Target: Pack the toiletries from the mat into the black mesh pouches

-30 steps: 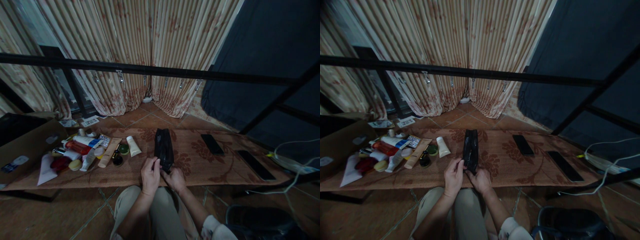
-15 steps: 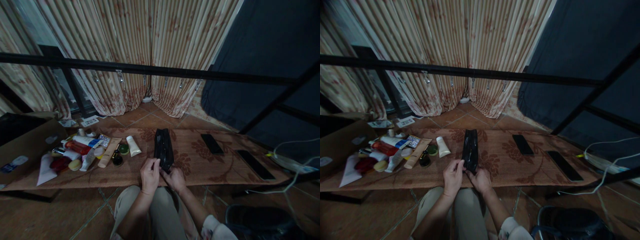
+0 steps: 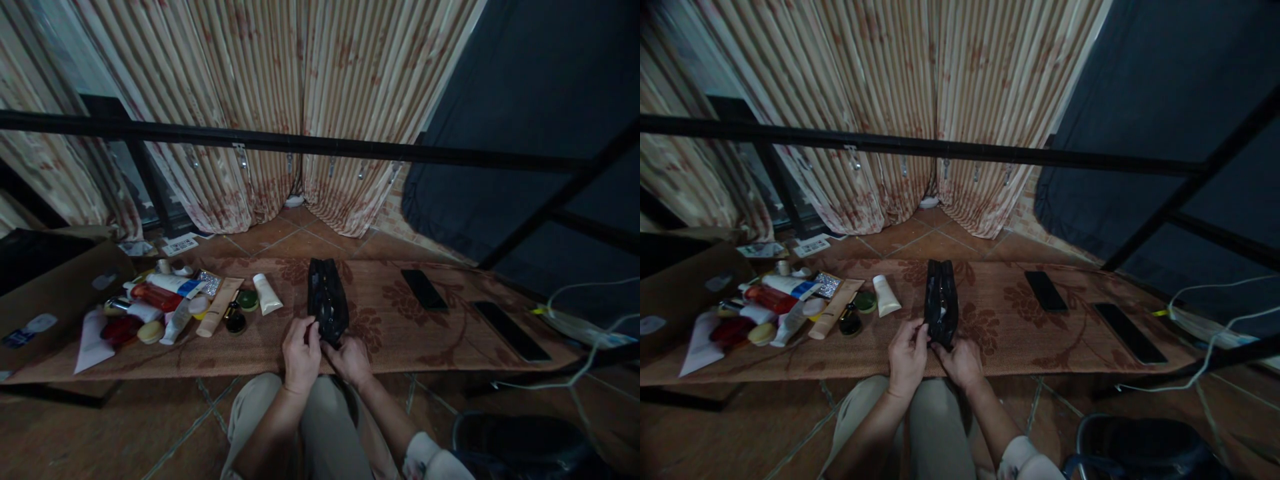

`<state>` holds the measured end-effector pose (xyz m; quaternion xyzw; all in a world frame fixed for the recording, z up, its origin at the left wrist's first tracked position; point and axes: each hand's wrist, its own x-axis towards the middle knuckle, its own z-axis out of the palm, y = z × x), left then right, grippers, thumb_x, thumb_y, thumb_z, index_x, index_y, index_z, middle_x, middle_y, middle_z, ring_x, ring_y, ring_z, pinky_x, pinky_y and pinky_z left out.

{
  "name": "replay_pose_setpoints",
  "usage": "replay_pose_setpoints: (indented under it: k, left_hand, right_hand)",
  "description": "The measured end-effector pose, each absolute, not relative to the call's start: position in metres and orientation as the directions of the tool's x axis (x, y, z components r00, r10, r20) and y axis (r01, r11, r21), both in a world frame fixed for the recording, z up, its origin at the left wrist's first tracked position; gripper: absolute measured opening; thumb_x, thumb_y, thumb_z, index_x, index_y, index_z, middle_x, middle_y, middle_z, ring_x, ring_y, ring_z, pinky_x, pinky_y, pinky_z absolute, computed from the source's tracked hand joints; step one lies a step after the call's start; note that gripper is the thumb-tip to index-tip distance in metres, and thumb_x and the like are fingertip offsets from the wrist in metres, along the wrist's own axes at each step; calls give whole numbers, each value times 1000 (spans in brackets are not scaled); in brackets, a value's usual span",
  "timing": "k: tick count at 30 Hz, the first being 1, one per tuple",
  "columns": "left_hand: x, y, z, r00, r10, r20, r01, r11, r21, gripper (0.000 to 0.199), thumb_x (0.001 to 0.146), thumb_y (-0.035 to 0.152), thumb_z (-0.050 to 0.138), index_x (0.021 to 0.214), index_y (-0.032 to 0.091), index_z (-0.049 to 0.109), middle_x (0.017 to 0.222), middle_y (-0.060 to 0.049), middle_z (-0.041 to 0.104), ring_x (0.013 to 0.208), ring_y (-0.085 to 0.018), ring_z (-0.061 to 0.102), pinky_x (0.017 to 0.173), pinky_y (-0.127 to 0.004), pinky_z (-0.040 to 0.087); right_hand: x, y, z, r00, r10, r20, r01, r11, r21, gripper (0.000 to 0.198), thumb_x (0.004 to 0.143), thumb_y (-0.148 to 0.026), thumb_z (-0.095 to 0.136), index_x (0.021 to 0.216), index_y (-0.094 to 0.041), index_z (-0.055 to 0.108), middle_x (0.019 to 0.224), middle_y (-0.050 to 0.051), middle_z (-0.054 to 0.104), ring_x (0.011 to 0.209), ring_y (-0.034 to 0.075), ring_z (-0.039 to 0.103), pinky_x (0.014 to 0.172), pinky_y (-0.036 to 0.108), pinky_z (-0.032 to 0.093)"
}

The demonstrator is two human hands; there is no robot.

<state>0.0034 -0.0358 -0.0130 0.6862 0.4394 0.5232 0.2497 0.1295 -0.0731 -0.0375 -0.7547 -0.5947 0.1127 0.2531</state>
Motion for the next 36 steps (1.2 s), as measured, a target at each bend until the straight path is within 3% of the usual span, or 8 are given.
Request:
replay_pose_setpoints:
  k: [11,20,28,36]
  left_hand:
    - [3,-40,-14,34,902,429,421,-402,813,14,84,30,52,87,18,58,82,-4,62,75,-14,60,69,-24,47]
    - [1,-40,-19,86,927,366,624,-336,706,15,85,29,48,83,18,58,81,-5,63,71,-17,60,65,-28,43]
    - [-1,-40,-17,118,925,361,630,-351,693,21,88,28,42,75,19,57,76,-3,63,70,-16,59,64,-26,39]
    - [-4,-40,-17,97,961,260,674,-255,694,17,85,32,47,87,20,59,80,-4,66,71,-16,61,63,-25,39]
  right_hand:
    - [129,-73,-37,268,953,144,848,-162,-505,32,81,-46,53,68,-21,68,76,3,67,64,13,60,57,21,34]
    - [129,-73,-40,270,952,144,844,-162,-512,31,80,-46,54,68,-21,68,77,4,67,68,13,61,58,21,35]
    - [128,-72,-41,267,947,177,848,-143,-511,31,82,-46,51,72,-23,69,78,3,68,69,14,63,59,21,36]
    - [128,-73,-37,260,954,148,846,-151,-510,30,82,-45,51,73,-22,69,77,4,68,70,16,63,61,22,37]
